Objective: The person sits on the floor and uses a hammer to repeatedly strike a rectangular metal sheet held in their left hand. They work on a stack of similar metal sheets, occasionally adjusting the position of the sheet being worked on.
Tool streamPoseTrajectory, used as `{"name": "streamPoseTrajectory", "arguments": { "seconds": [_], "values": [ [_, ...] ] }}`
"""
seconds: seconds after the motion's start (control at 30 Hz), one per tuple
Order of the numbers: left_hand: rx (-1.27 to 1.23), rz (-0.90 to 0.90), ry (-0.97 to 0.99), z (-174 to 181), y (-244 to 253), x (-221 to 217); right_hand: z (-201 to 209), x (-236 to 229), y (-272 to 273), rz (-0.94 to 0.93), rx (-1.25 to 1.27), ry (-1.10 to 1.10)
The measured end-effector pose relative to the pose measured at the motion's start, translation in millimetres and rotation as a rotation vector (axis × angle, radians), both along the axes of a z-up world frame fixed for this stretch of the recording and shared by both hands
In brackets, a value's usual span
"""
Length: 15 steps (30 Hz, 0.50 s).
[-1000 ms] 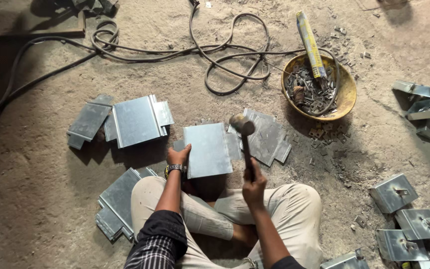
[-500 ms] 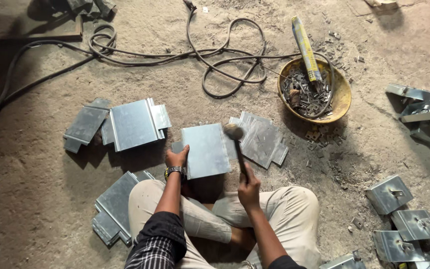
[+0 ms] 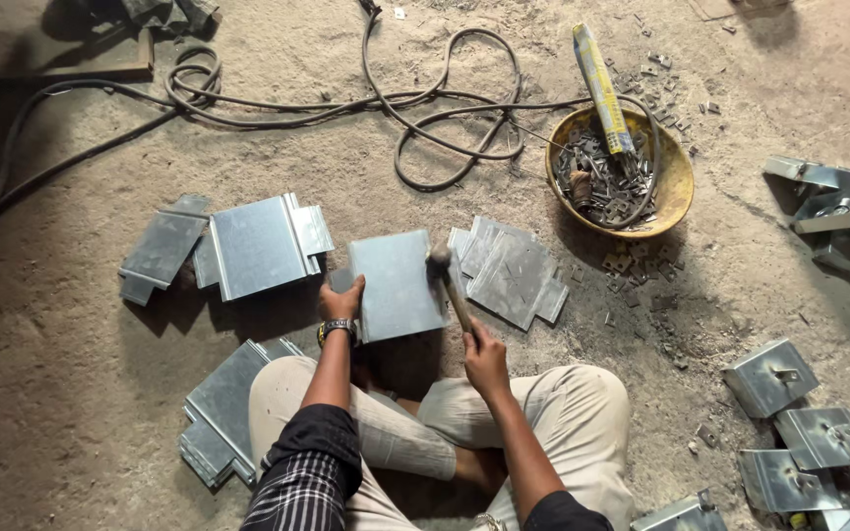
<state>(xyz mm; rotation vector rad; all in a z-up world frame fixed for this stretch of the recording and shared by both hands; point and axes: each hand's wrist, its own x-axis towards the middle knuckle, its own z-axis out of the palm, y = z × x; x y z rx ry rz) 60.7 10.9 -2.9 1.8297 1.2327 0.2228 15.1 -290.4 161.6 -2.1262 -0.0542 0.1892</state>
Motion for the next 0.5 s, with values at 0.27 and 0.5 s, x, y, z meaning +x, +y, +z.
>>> {"name": "streamPoseTrajectory", "arguments": {
  "seconds": [0.27,0.5],
  "values": [
    [0.116,-0.020,-0.006,-6,-4,5,7,-20,-20,0.001,0.256,-0.322],
    [0.037,-0.004,0.022,-1,0,8,-11,-3,1,-0.025,-0.049,0.068]
  ]
}}
